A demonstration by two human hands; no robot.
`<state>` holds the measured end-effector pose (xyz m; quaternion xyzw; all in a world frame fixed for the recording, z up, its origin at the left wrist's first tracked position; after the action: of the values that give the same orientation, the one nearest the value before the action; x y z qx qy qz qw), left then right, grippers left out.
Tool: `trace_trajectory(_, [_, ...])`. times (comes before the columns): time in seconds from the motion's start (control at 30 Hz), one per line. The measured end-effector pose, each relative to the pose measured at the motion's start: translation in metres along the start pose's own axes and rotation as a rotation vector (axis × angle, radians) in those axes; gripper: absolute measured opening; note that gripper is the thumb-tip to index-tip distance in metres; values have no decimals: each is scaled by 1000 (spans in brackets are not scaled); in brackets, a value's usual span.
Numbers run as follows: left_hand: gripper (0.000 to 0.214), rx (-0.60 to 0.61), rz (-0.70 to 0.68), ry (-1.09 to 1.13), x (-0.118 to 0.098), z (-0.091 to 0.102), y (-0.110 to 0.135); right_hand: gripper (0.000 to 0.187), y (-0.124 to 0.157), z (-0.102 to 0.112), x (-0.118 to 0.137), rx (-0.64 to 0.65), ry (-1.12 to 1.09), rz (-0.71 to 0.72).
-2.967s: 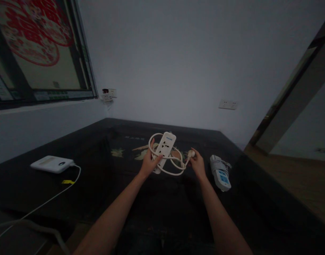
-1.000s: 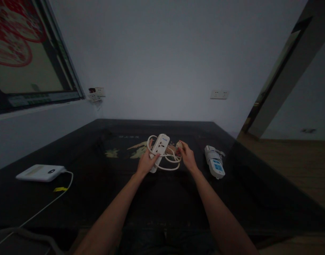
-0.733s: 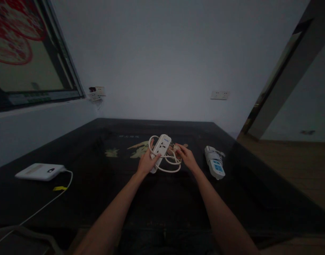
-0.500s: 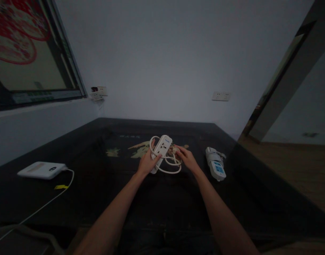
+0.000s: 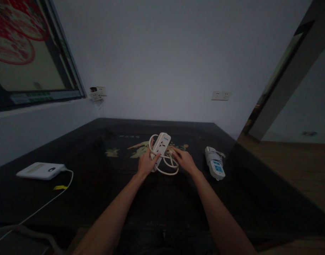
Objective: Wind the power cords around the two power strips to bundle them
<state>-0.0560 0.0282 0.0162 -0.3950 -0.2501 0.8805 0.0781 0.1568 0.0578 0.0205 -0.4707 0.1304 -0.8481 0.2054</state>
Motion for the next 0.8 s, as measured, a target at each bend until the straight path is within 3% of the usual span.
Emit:
trace_trajectory(0.23, [73,42,-3,-123,-4,3,0,41,1,3,5,163,240,150])
trace_trajectory(0.53, [70,35,-141,-295,-2,5,2,40,7,-8,37,168,503,65])
trace_trajectory(0.8, [61,18,-176,-279,4,3,4,32,9,-26,34,100,400,-20])
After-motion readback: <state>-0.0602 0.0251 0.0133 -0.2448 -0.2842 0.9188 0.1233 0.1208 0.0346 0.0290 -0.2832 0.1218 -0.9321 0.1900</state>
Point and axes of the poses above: each hand's wrist, its own y-axis away from the middle knuckle, its own z-axis out of the back of the hand, x = y × z, the point moved 1 cm from there along -y, towards the middle knuckle, and after that the axes turned 7 degrees about -y, right-handed, at the moved point
